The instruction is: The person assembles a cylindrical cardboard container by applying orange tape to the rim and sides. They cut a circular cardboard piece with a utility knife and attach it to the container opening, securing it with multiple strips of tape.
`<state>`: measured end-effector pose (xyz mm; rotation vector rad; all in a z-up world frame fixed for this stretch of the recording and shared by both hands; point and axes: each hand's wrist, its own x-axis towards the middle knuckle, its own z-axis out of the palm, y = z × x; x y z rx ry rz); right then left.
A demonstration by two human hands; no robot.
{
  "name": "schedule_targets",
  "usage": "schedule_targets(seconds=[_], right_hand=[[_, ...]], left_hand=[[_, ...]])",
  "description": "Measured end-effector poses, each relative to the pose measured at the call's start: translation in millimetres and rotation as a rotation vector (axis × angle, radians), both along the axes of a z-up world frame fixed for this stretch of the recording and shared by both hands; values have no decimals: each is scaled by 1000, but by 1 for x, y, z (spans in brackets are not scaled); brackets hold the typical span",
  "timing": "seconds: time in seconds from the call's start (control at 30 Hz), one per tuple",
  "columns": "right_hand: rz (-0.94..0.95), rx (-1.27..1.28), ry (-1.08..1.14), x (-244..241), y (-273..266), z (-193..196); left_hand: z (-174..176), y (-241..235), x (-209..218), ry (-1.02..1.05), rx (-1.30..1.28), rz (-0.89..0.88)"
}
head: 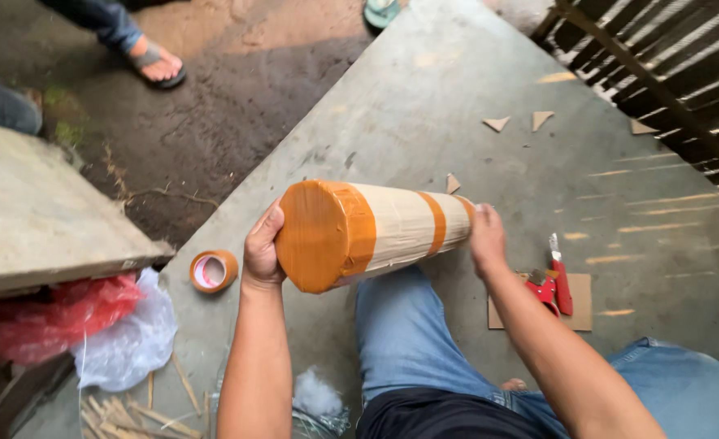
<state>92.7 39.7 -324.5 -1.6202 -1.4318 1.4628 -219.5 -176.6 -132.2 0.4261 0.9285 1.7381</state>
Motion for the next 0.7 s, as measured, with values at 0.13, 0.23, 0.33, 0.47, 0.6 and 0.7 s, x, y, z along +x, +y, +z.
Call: schedule_targets(seconds=[0.13, 0.23, 0.33, 0.47, 0.6, 0.7], right_hand=[[-20, -328, -133, 19, 22, -44], [25, -658, -66, 15, 22, -53], [-32, -685, 135, 3, 21, -51], [-42, -637, 213, -12, 11, -43], [-114, -618, 226, -5, 12, -25], [-139, -482, 283, 15, 29, 10]], left_hand=[[-24, -29, -30, -49, -109, 87], [-32, -44, -42, -61, -233, 171], [-41, -47, -56, 277, -558, 311], [-56, -62, -68, 539, -537, 410], [-73, -81, -68, 429, -352, 267], [-88, -81, -55, 346, -239, 247]])
